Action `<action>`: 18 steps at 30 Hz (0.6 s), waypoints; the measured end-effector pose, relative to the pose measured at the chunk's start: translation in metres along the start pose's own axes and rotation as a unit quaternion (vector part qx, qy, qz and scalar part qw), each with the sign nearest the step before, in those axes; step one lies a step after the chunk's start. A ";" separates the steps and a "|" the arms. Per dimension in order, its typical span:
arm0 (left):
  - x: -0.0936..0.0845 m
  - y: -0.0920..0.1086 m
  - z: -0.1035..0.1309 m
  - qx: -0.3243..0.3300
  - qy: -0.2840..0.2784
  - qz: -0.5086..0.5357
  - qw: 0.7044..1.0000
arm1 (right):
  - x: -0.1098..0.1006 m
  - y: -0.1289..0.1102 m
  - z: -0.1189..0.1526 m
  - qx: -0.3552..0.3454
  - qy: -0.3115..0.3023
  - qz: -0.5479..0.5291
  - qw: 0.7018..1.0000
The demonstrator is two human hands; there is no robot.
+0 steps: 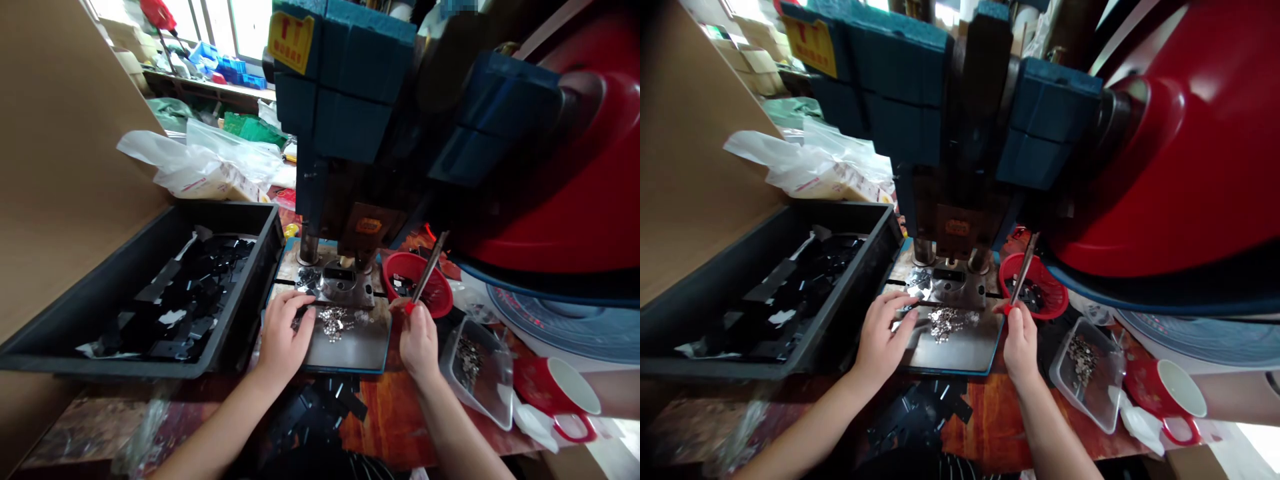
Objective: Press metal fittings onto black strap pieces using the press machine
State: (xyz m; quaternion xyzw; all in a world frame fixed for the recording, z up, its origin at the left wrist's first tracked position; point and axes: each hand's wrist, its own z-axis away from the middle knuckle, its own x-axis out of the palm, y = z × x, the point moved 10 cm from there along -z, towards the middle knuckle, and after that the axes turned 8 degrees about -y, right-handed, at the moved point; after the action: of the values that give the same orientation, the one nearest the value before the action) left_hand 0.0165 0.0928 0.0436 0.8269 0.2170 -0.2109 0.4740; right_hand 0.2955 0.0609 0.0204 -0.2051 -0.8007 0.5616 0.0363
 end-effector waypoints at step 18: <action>0.038 0.037 0.087 0.122 -0.313 0.004 0.942 | 0.073 0.013 -0.071 0.075 -0.112 0.140 0.981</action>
State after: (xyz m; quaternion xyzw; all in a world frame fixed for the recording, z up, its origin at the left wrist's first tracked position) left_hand 0.0556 0.0054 0.0084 0.7717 0.0274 -0.4816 0.4144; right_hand 0.2530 0.1548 0.0217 -0.2481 -0.7185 0.6392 -0.1170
